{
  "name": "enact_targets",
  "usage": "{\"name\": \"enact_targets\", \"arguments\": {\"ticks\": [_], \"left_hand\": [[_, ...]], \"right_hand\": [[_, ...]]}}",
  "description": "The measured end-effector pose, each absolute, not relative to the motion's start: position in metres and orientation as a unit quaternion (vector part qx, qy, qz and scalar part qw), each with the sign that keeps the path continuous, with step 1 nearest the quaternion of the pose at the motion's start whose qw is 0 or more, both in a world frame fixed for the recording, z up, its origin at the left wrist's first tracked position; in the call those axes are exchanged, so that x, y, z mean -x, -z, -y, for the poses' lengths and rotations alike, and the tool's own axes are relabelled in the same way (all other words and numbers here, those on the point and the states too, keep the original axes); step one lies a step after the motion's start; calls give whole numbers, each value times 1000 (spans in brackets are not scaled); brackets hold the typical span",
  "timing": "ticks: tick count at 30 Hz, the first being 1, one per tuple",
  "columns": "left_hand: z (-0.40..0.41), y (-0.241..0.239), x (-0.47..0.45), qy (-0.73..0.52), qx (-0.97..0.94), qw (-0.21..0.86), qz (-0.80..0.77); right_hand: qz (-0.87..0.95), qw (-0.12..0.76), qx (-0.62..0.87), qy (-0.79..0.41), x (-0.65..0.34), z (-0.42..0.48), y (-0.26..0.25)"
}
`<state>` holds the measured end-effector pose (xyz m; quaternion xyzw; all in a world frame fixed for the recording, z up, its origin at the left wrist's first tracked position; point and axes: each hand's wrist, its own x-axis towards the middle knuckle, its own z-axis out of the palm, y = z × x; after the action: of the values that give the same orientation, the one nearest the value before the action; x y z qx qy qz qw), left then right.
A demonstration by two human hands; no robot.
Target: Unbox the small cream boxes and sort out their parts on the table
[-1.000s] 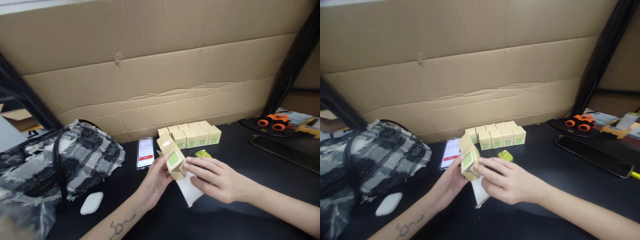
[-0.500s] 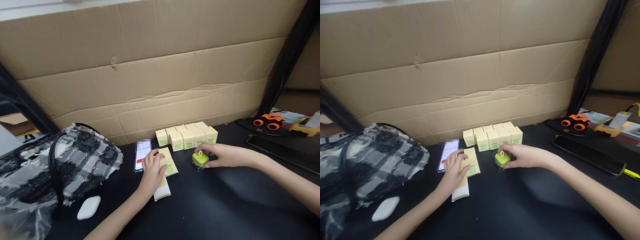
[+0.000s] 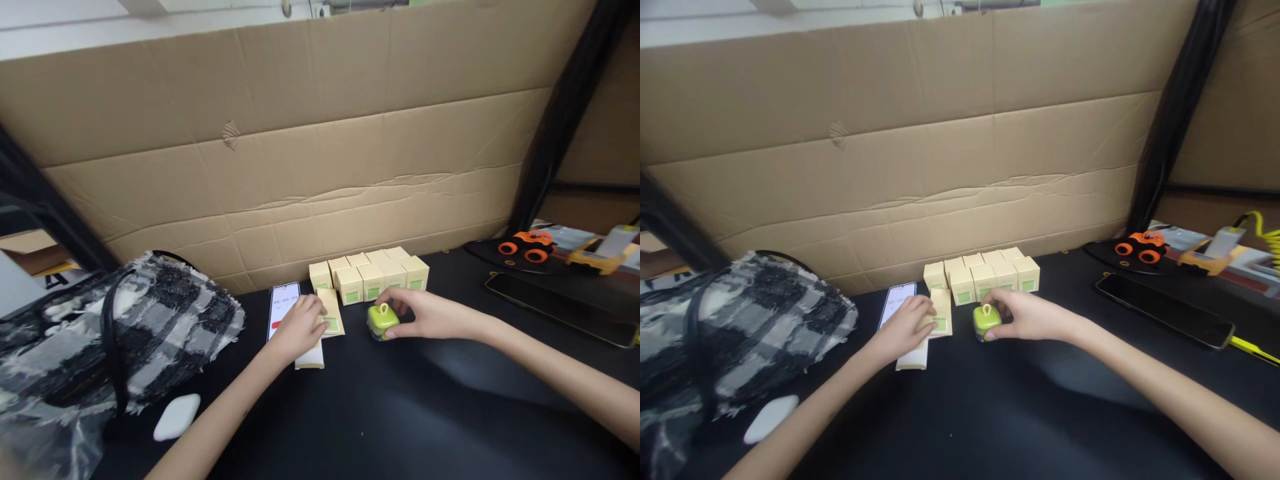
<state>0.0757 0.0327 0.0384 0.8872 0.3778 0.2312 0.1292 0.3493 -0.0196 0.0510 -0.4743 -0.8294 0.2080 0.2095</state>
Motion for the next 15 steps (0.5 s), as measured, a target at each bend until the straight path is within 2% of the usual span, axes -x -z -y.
{"name": "enact_targets", "arguments": {"ticks": [5, 8, 10, 12, 15], "left_hand": [[-19, -69, -87, -286, -871, 143, -374], [9, -62, -104, -299, -866, 174, -360], [30, -47, -116, -283, -865, 230, -345], [46, -29, -127, -278, -810, 364, -366], [55, -9, -135, -292, -754, 430, -401]], "right_hand": [[831, 236, 443, -241, -341, 28, -44], [833, 252, 423, -252, -339, 34, -38], [835, 263, 407, -260, -338, 39, -36], [834, 277, 394, -268, -336, 44, -35], [824, 312, 384, -275, -330, 53, -32]]}}
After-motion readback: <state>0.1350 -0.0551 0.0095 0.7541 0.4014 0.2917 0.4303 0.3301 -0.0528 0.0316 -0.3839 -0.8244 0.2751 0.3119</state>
